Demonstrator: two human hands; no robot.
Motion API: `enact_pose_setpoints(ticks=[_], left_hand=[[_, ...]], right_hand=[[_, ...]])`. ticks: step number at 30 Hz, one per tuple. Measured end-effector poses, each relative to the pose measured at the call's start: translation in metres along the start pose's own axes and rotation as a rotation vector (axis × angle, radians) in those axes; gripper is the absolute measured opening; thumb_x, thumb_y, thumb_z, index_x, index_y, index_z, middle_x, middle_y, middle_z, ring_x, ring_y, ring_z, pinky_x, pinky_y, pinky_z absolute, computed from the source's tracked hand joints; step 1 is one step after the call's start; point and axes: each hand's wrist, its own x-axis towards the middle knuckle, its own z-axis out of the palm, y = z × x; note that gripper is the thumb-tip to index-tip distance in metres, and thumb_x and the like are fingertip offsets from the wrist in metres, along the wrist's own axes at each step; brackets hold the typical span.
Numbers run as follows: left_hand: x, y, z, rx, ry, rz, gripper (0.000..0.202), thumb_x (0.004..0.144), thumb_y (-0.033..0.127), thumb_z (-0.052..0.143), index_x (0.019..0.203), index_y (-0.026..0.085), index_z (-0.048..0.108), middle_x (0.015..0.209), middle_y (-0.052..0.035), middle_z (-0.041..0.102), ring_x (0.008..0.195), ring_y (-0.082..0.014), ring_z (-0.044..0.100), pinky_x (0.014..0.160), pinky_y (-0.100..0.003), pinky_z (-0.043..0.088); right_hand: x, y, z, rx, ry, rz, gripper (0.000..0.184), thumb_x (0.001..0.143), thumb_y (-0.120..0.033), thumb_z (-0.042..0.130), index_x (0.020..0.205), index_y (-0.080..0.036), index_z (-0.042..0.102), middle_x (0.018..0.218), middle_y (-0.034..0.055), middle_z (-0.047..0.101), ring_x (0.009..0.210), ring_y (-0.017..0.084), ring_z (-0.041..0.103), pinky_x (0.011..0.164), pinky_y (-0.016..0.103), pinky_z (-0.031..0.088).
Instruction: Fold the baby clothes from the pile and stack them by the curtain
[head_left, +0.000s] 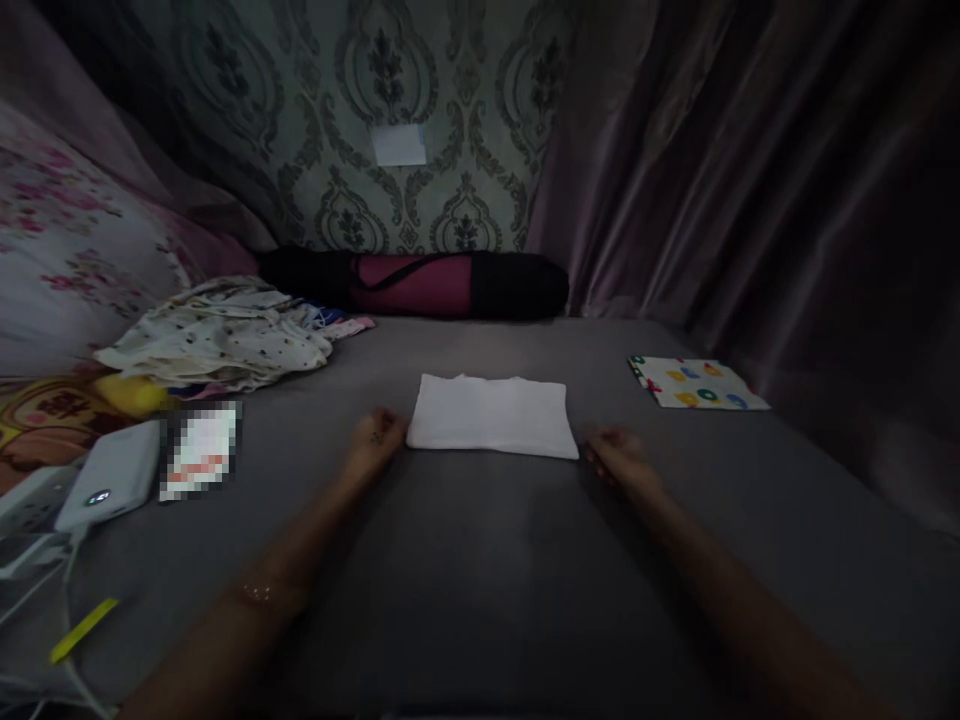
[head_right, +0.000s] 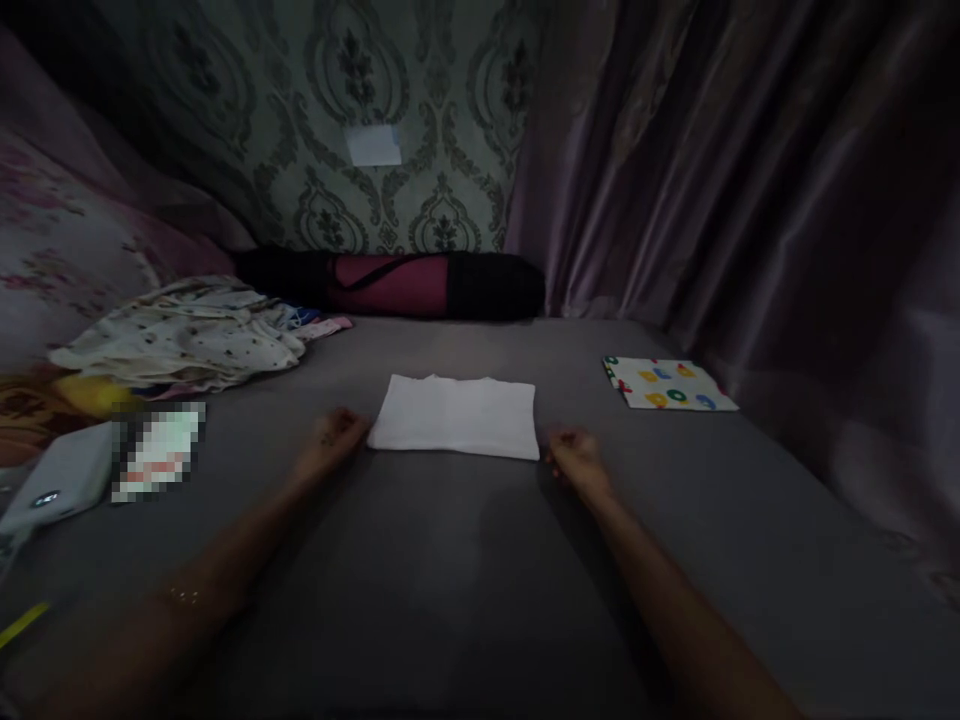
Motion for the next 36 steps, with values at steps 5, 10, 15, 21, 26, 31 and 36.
enact_pose_setpoints(ticks=[5,10,15,21,26,31,36], left_hand=[[0.017,0.033,0.039,0.222,0.016,0.617,0.023,0.089,0.023,0.045,0.099,0.014,0.064,0.098,-0.0109,0.069,0.098,-0.0226,0.063,0.086,-0.033,0.048],[0.03,0.064,0.089,0.471,-0.028,0.716,0.041,0.093,0.018,0.035,0.13,0.009,0.051,0.142,-0.0164,0.047,0.136,-0.0261,0.036,0.113,-0.043,0.027],[0.037,0.061,0.102,0.613,-0.074,0.595,0.052,0.097,0.032,0.025,0.141,0.01,0.041,0.15,-0.0142,0.036,0.142,-0.0283,0.024,0.116,-0.047,0.016],[0.039,0.05,0.098,0.608,-0.098,0.515,0.06,0.097,0.045,0.023,0.146,0.012,0.034,0.154,-0.0133,0.029,0.142,-0.0303,0.024,0.114,-0.049,0.019],[0.043,0.041,0.092,0.599,-0.07,0.462,0.076,0.093,0.06,0.023,0.146,0.007,0.033,0.152,-0.019,0.028,0.142,-0.032,0.022,0.115,-0.045,0.018],[0.045,0.037,0.088,0.606,-0.065,0.411,0.08,0.092,0.063,0.02,0.146,0.006,0.032,0.153,-0.0192,0.027,0.143,-0.0307,0.02,0.116,-0.047,0.014],[0.046,0.035,0.084,0.578,-0.094,0.371,0.084,0.09,0.067,0.019,0.147,0.007,0.03,0.155,-0.0204,0.021,0.144,-0.035,0.01,0.115,-0.05,0.015]], right_hand=[[0.013,-0.039,0.046,-0.257,0.149,-0.624,0.031,0.089,-0.024,0.039,0.107,-0.016,0.062,0.1,0.0112,0.07,0.091,0.02,0.065,0.084,0.033,0.05],[0.011,-0.065,0.108,-0.664,-0.072,-0.799,0.047,0.094,-0.022,0.031,0.136,-0.009,0.048,0.144,0.0155,0.044,0.138,0.025,0.033,0.113,0.046,0.021],[0.012,-0.064,0.125,-0.796,-0.167,-0.757,0.051,0.096,-0.026,0.028,0.143,-0.011,0.04,0.151,0.0119,0.035,0.142,0.025,0.023,0.115,0.048,0.011],[0.016,-0.055,0.122,-0.803,-0.144,-0.778,0.052,0.098,-0.033,0.025,0.144,-0.013,0.038,0.152,0.0102,0.033,0.141,0.022,0.025,0.115,0.043,0.015],[0.017,-0.049,0.118,-0.842,-0.094,-0.746,0.057,0.097,-0.037,0.028,0.144,-0.007,0.036,0.152,0.0138,0.031,0.142,0.024,0.024,0.115,0.043,0.014],[0.023,-0.039,0.101,-0.882,-0.052,-0.707,0.059,0.097,-0.039,0.026,0.145,-0.005,0.035,0.153,0.0139,0.029,0.141,0.026,0.025,0.115,0.043,0.014],[0.03,-0.028,0.078,-0.907,-0.033,-0.651,0.06,0.097,-0.039,0.025,0.144,-0.003,0.035,0.153,0.0157,0.029,0.141,0.026,0.026,0.114,0.043,0.018]])
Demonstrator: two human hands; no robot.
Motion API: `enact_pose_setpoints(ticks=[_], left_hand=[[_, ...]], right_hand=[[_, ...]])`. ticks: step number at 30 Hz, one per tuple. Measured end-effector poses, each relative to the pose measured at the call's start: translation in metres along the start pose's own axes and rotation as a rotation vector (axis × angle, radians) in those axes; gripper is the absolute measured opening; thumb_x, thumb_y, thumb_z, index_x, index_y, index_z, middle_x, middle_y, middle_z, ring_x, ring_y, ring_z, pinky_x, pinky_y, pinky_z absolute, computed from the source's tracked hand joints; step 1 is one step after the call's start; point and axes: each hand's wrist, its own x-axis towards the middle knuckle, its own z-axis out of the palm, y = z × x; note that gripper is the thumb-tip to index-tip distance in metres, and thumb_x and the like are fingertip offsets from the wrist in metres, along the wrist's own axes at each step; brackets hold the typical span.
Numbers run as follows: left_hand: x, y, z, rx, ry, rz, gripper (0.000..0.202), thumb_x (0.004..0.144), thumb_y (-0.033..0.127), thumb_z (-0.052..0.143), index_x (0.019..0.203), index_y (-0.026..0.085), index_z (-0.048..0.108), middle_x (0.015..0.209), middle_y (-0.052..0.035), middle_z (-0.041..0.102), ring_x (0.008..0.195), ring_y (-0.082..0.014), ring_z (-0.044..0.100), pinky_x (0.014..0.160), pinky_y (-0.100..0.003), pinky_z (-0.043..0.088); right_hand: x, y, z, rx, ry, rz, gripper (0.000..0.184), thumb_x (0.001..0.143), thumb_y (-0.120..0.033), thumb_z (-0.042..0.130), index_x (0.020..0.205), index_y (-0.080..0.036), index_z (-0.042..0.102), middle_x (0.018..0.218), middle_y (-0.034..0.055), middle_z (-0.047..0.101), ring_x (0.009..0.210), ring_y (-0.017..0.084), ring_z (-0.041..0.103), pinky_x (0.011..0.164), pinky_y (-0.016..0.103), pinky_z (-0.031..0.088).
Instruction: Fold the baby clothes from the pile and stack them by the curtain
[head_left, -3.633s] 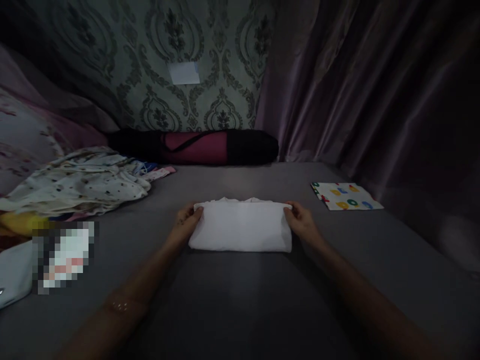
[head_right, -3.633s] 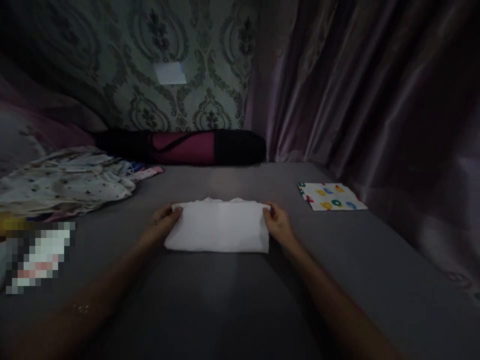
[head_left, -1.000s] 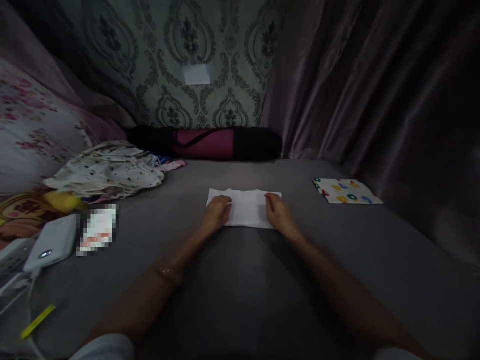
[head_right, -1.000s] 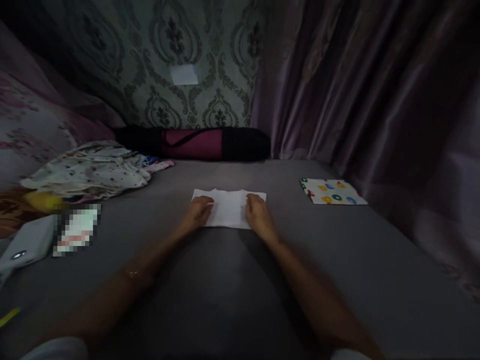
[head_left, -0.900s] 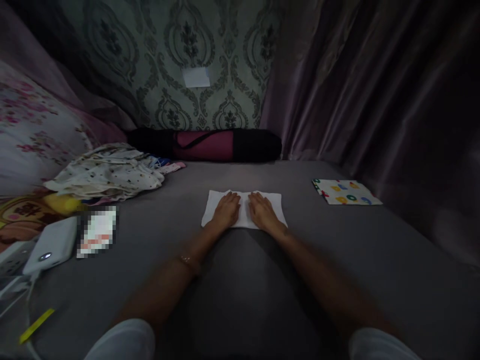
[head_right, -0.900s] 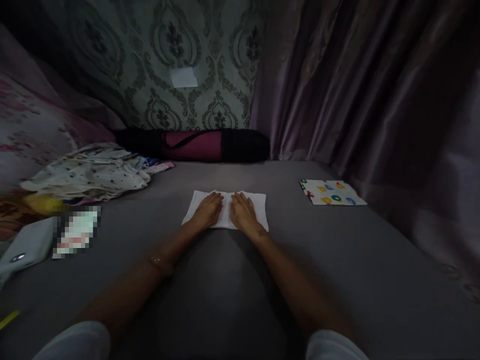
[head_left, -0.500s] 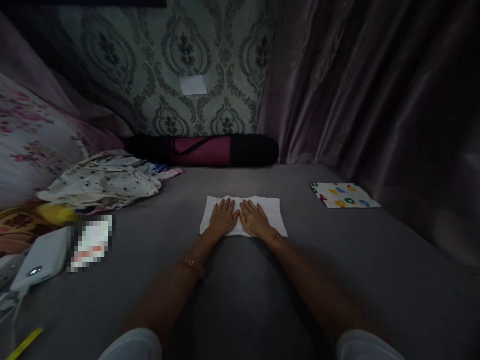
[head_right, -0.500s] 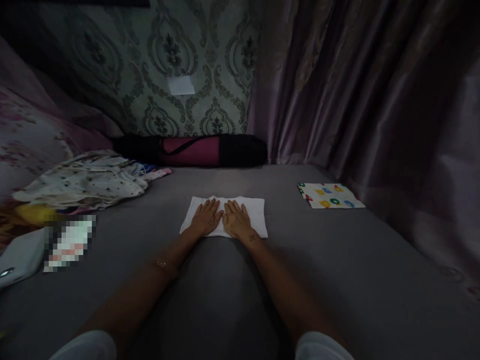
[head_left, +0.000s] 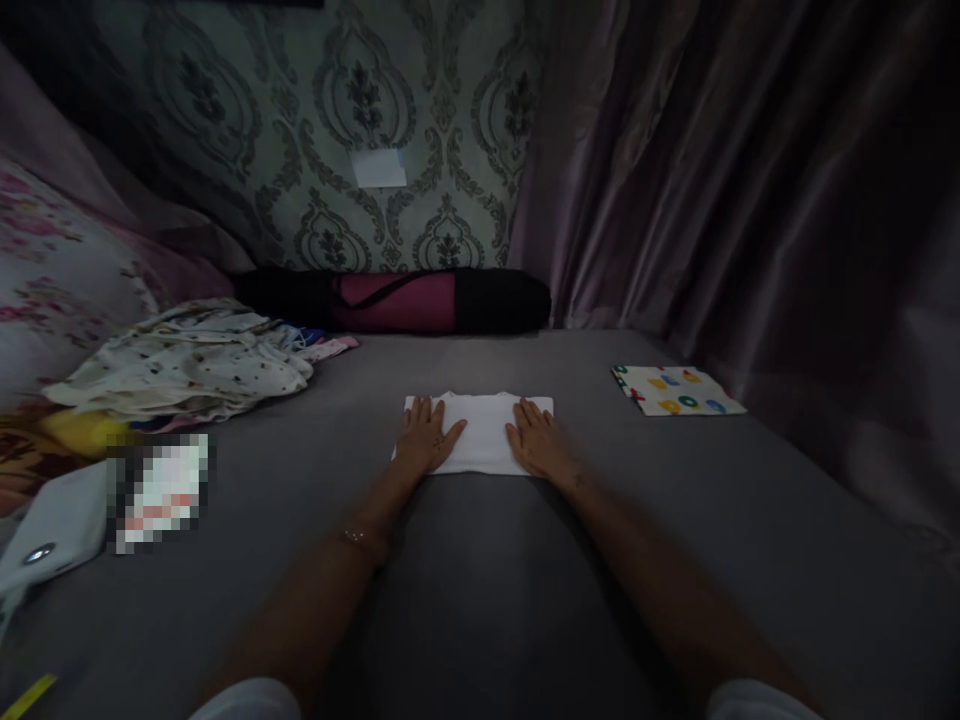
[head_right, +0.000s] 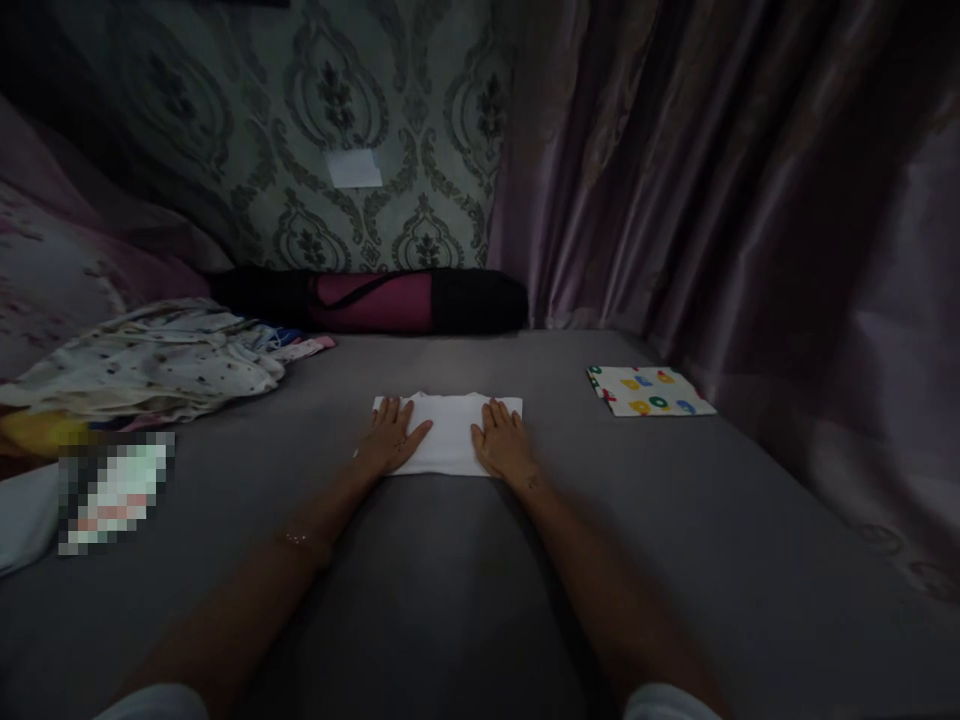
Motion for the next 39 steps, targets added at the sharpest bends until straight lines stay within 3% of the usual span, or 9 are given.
enact_pose_setpoints(ticks=[9,12,15,20,23,31,34,39], left_hand=[[0.0,-0.03,0.002,-0.07,-0.023,0.101,0.076,0.093,0.059,0.021,0.144,0.004,0.034,0.155,-0.0191,0.021,0.144,-0.0325,0.013,0.115,-0.045,0.019],[-0.011,-0.041,-0.002,-0.116,0.007,0.096,0.073,0.093,0.055,0.021,0.144,0.004,0.033,0.155,-0.0184,0.021,0.144,-0.0297,0.015,0.116,-0.042,0.019],[-0.028,-0.048,-0.006,-0.157,0.052,0.063,0.07,0.094,0.052,0.021,0.144,0.006,0.034,0.154,-0.0156,0.025,0.143,-0.0267,0.021,0.116,-0.039,0.02],[-0.044,-0.055,-0.006,-0.164,0.049,0.056,0.066,0.095,0.049,0.019,0.144,0.008,0.035,0.151,-0.0147,0.035,0.141,-0.0253,0.028,0.116,-0.04,0.021],[-0.045,-0.055,-0.005,-0.148,0.042,0.064,0.067,0.095,0.05,0.017,0.143,0.007,0.036,0.151,-0.0146,0.035,0.141,-0.0255,0.027,0.116,-0.04,0.019],[-0.044,-0.055,-0.001,-0.166,0.086,0.063,0.069,0.095,0.05,0.015,0.142,0.005,0.038,0.149,-0.0148,0.038,0.14,-0.0244,0.029,0.117,-0.036,0.017],[-0.046,-0.055,-0.001,-0.191,0.087,0.057,0.069,0.095,0.051,0.016,0.143,0.006,0.038,0.149,-0.0141,0.038,0.14,-0.0251,0.029,0.117,-0.038,0.018],[-0.047,-0.057,-0.001,-0.242,0.123,0.061,0.066,0.096,0.049,0.017,0.14,0.006,0.041,0.147,-0.0145,0.041,0.138,-0.0238,0.033,0.116,-0.037,0.022]], right_hand=[[-0.007,0.024,-0.01,0.066,-0.028,0.039,0.059,0.098,-0.04,0.021,0.144,-0.007,0.036,0.152,0.0131,0.031,0.142,0.026,0.024,0.113,0.042,0.02],[0.001,0.016,-0.019,0.093,0.091,0.076,0.061,0.099,-0.041,0.015,0.144,-0.006,0.035,0.151,0.0153,0.033,0.141,0.026,0.025,0.114,0.042,0.018],[0.008,0.006,-0.02,0.089,0.197,0.019,0.062,0.098,-0.041,0.013,0.146,-0.006,0.031,0.153,0.0137,0.029,0.143,0.025,0.019,0.115,0.042,0.014],[0.013,0.007,0.004,0.061,0.042,0.017,0.061,0.097,-0.04,0.02,0.142,-0.002,0.036,0.15,0.0189,0.033,0.141,0.028,0.025,0.114,0.043,0.017],[0.014,0.012,0.013,0.047,0.022,0.023,0.061,0.097,-0.04,0.021,0.142,-0.003,0.037,0.15,0.0185,0.034,0.141,0.027,0.026,0.114,0.044,0.018],[0.014,0.012,0.008,0.03,-0.005,0.025,0.06,0.097,-0.039,0.024,0.143,-0.002,0.035,0.151,0.0191,0.032,0.141,0.028,0.024,0.114,0.044,0.018],[0.018,0.005,-0.002,0.009,-0.042,0.051,0.059,0.096,-0.037,0.028,0.141,-0.001,0.037,0.149,0.0204,0.034,0.139,0.03,0.028,0.112,0.046,0.021],[0.024,-0.029,-0.019,0.024,0.123,-0.031,0.058,0.098,-0.036,0.02,0.144,-0.004,0.034,0.153,0.0169,0.029,0.141,0.028,0.023,0.114,0.045,0.015]])
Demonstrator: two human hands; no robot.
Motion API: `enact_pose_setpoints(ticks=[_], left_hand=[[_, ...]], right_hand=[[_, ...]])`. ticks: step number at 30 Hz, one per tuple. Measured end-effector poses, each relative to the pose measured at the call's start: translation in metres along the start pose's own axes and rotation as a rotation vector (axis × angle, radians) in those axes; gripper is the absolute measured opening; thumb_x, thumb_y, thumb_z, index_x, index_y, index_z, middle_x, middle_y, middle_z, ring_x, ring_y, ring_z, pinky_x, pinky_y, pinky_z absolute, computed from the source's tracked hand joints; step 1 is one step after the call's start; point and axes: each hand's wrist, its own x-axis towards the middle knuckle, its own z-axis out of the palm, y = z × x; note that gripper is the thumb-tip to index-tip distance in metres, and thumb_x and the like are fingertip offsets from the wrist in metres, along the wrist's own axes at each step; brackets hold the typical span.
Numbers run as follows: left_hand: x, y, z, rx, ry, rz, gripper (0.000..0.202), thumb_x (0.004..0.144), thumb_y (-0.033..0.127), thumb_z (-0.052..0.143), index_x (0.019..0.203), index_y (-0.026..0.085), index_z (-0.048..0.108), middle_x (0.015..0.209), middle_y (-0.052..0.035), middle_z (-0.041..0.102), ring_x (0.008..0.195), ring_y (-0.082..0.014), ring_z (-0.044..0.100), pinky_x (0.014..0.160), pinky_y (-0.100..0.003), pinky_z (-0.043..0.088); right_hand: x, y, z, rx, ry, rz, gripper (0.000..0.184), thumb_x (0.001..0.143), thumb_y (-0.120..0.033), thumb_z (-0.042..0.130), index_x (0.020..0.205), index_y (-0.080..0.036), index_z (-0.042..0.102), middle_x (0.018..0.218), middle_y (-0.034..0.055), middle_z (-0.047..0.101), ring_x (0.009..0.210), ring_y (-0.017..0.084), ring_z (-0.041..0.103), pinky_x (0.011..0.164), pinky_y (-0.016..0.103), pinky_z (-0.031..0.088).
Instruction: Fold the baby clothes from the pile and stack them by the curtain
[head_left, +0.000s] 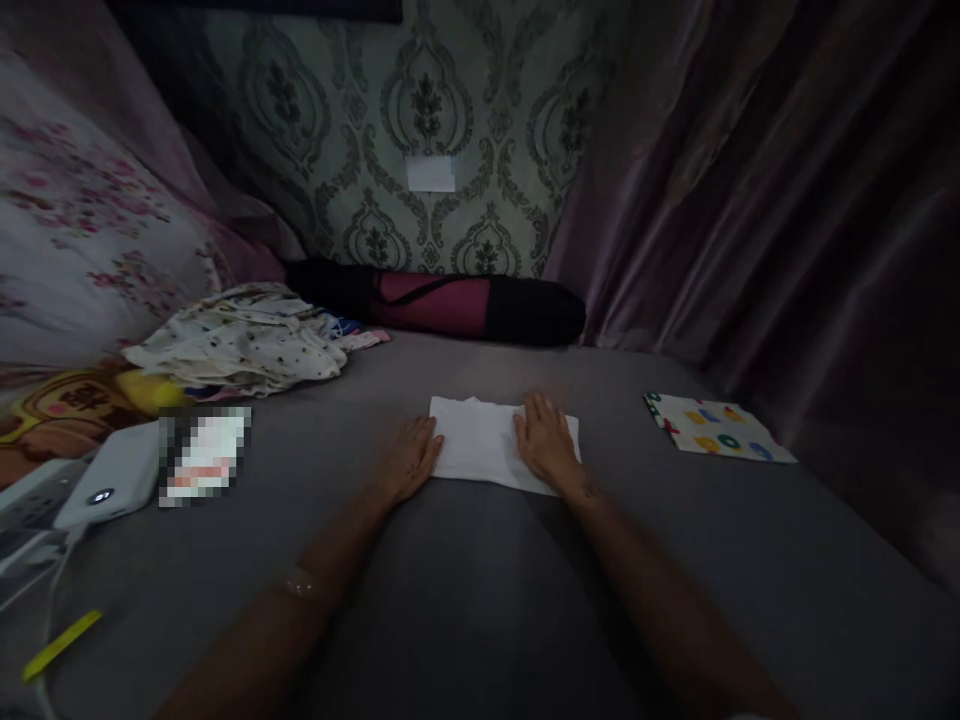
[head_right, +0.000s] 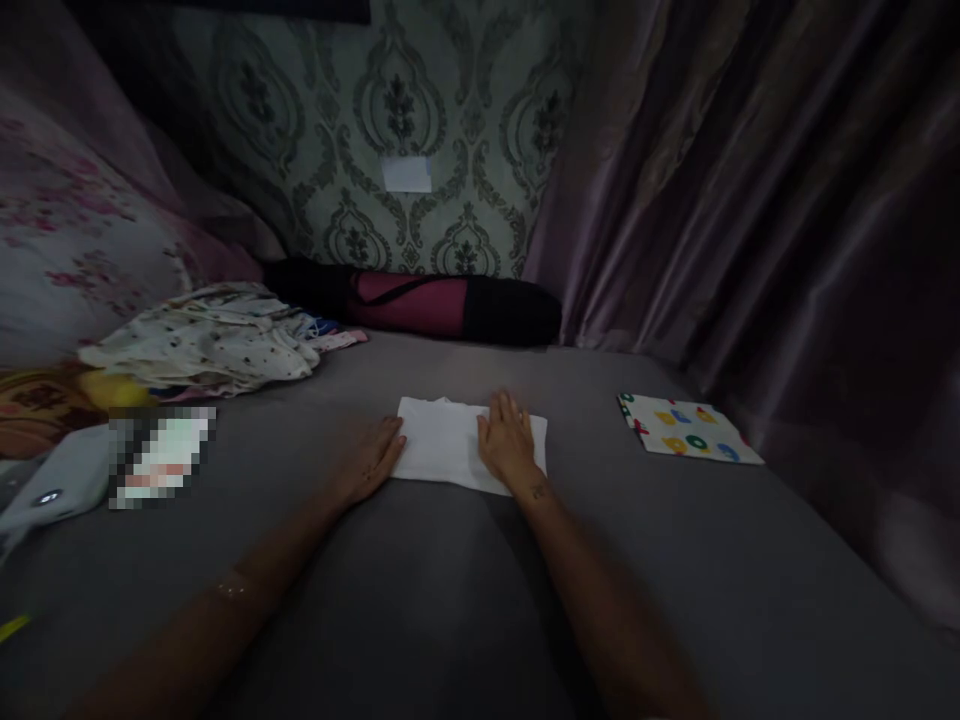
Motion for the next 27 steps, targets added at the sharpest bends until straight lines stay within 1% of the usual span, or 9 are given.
enact_pose_setpoints(ticks=[3,6,10,15,19,21,23,25,27], left_hand=[[0.0,-0.003,0.002,-0.021,0.031,0.003,0.065,0.096,0.049,0.017,0.14,0.007,0.042,0.146,-0.0134,0.043,0.138,-0.0226,0.034,0.116,-0.036,0.023],[0.0,-0.005,0.003,-0.029,0.042,0.02,0.065,0.096,0.049,0.017,0.139,0.008,0.042,0.146,-0.0134,0.043,0.138,-0.0227,0.035,0.116,-0.038,0.023],[-0.001,-0.004,0.001,-0.04,0.065,0.032,0.064,0.096,0.048,0.018,0.137,0.007,0.044,0.144,-0.0146,0.046,0.136,-0.0244,0.038,0.114,-0.041,0.027],[-0.001,-0.004,0.001,-0.066,0.087,0.029,0.063,0.096,0.048,0.019,0.136,0.007,0.046,0.142,-0.0149,0.048,0.134,-0.0247,0.04,0.113,-0.041,0.03],[0.0,-0.008,0.006,-0.07,0.11,0.054,0.063,0.096,0.048,0.02,0.135,0.007,0.046,0.141,-0.0155,0.048,0.134,-0.0248,0.04,0.114,-0.041,0.029],[0.0,-0.009,0.007,-0.07,0.117,0.057,0.061,0.096,0.048,0.021,0.135,0.008,0.046,0.141,-0.015,0.049,0.133,-0.0247,0.041,0.113,-0.041,0.03],[0.0,-0.009,0.007,-0.07,0.115,0.054,0.06,0.096,0.048,0.023,0.136,0.01,0.046,0.141,-0.0145,0.049,0.133,-0.0247,0.042,0.112,-0.041,0.031],[0.0,-0.009,0.007,-0.072,0.118,0.052,0.058,0.096,0.048,0.024,0.135,0.012,0.047,0.14,-0.0141,0.05,0.133,-0.0246,0.042,0.111,-0.042,0.032],[0.0,-0.008,0.006,-0.079,0.128,0.052,0.058,0.096,0.048,0.024,0.135,0.012,0.047,0.14,-0.014,0.05,0.133,-0.0244,0.042,0.111,-0.042,0.032]], right_hand=[[-0.001,-0.015,0.005,0.047,-0.079,-0.09,0.06,0.098,-0.04,0.019,0.146,-0.005,0.032,0.154,0.0141,0.027,0.143,0.025,0.019,0.115,0.042,0.012],[-0.004,-0.017,0.017,0.044,-0.177,-0.072,0.061,0.098,-0.04,0.021,0.146,-0.003,0.031,0.153,0.0141,0.028,0.143,0.024,0.019,0.116,0.041,0.011],[-0.005,-0.013,0.027,0.037,-0.198,-0.057,0.062,0.098,-0.041,0.02,0.147,-0.004,0.029,0.155,0.0125,0.026,0.144,0.023,0.017,0.116,0.04,0.01],[-0.004,-0.013,0.023,0.032,-0.221,-0.052,0.062,0.098,-0.04,0.021,0.147,-0.004,0.028,0.155,0.0119,0.025,0.144,0.022,0.016,0.116,0.039,0.009],[0.001,-0.019,0.012,0.038,-0.302,-0.016,0.061,0.097,-0.039,0.024,0.147,-0.004,0.029,0.155,0.0135,0.025,0.144,0.024,0.017,0.115,0.041,0.012],[0.005,-0.029,0.007,0.029,-0.283,-0.01,0.06,0.097,-0.036,0.027,0.146,-0.003,0.03,0.154,0.015,0.026,0.143,0.026,0.018,0.115,0.043,0.011],[0.007,-0.041,0.006,0.041,-0.202,-0.056,0.059,0.097,-0.035,0.026,0.147,-0.004,0.03,0.154,0.0147,0.025,0.144,0.025,0.017,0.116,0.043,0.007],[0.008,-0.053,0.01,0.083,-0.151,-0.118,0.06,0.098,-0.039,0.023,0.147,-0.005,0.029,0.155,0.0131,0.024,0.144,0.024,0.015,0.116,0.042,0.006],[0.008,-0.061,0.019,0.118,-0.165,-0.139,0.062,0.098,-0.043,0.021,0.147,-0.006,0.03,0.155,0.0124,0.025,0.144,0.023,0.015,0.116,0.042,0.007]])
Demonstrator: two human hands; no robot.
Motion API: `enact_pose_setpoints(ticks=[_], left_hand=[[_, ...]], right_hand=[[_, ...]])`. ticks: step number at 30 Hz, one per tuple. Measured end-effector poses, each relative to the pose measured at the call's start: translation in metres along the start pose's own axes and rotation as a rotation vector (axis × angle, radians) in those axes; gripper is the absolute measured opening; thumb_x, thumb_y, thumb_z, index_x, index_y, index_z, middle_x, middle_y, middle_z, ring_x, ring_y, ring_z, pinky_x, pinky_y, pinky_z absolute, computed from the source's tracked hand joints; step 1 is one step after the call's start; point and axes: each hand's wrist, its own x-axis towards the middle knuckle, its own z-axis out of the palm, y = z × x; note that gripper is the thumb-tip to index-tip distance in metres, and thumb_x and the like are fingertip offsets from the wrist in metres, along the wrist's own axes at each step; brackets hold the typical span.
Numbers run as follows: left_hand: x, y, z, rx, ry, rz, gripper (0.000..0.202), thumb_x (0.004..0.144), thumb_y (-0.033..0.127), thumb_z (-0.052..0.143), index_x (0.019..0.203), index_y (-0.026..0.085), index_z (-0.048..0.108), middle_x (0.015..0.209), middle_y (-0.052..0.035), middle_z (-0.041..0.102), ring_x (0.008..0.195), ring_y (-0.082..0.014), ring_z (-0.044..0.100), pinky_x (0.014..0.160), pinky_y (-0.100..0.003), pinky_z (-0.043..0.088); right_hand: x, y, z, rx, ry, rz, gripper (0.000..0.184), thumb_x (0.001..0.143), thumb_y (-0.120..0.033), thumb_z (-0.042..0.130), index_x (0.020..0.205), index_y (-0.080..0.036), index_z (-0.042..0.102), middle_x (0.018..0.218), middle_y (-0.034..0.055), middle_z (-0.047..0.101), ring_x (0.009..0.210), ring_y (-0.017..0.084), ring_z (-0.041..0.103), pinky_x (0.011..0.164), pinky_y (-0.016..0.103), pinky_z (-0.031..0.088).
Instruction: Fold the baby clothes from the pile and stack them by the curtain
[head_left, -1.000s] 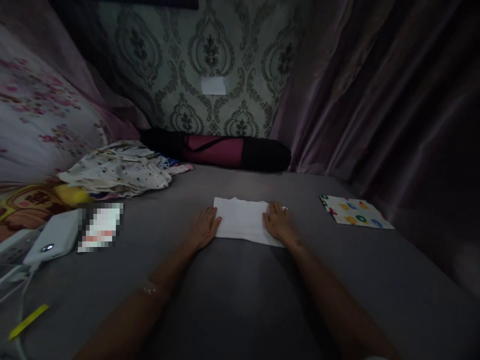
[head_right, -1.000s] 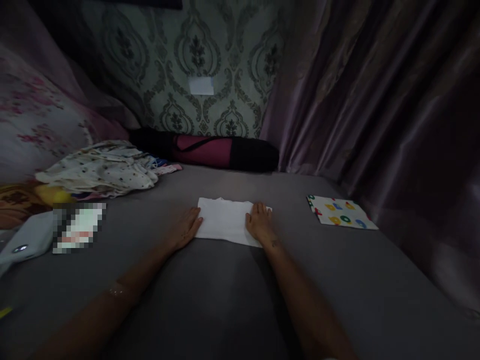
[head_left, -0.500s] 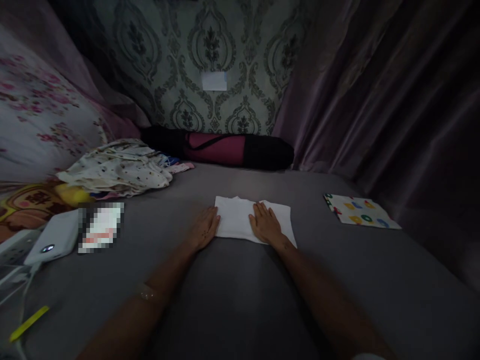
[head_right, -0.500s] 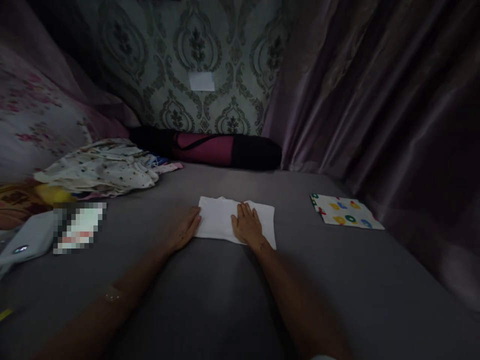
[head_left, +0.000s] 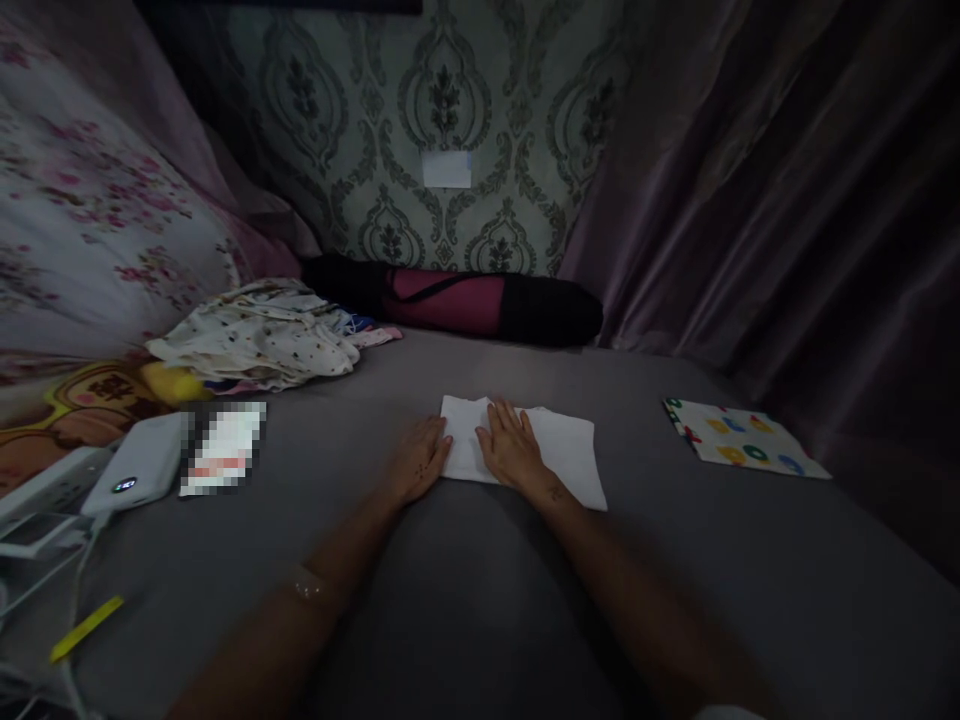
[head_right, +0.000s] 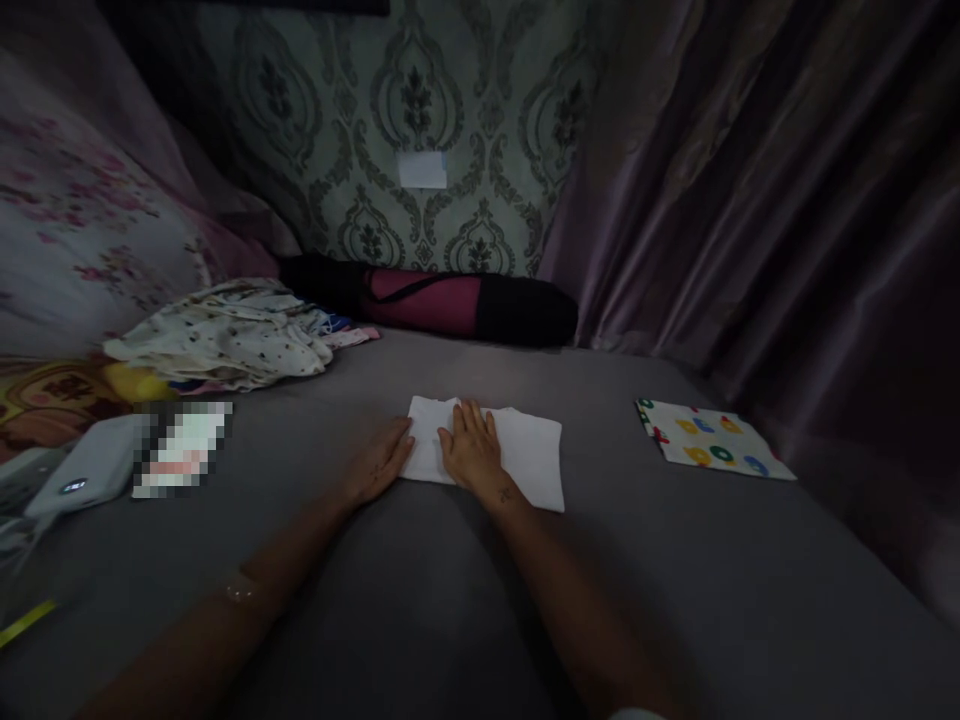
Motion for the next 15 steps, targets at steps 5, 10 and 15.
enact_pose_setpoints(ticks=[5,10,15], left_hand=[[0.0,0.001,0.0,-0.017,-0.003,-0.003,0.061,0.096,0.048,0.022,0.134,0.007,0.047,0.14,-0.0168,0.048,0.134,-0.0254,0.04,0.113,-0.042,0.029],[-0.001,0.0,0.0,-0.052,0.029,-0.002,0.057,0.096,0.048,0.024,0.132,0.011,0.049,0.136,-0.0149,0.053,0.131,-0.0247,0.044,0.111,-0.042,0.032],[0.001,-0.004,0.002,-0.125,0.055,-0.009,0.052,0.097,0.046,0.025,0.13,0.015,0.049,0.134,-0.0135,0.054,0.126,-0.0238,0.048,0.108,-0.041,0.036]], right_hand=[[-0.001,0.001,0.019,-0.002,-0.013,0.017,0.062,0.098,-0.042,0.021,0.147,-0.006,0.029,0.155,0.0123,0.025,0.144,0.023,0.015,0.116,0.043,0.005],[-0.001,0.001,0.019,0.003,-0.034,0.023,0.063,0.098,-0.044,0.019,0.148,-0.006,0.028,0.155,0.0117,0.023,0.144,0.022,0.014,0.116,0.043,0.005],[0.001,-0.001,0.011,-0.001,-0.104,0.05,0.063,0.098,-0.043,0.02,0.148,-0.006,0.026,0.156,0.0114,0.02,0.145,0.022,0.012,0.116,0.043,0.005]])
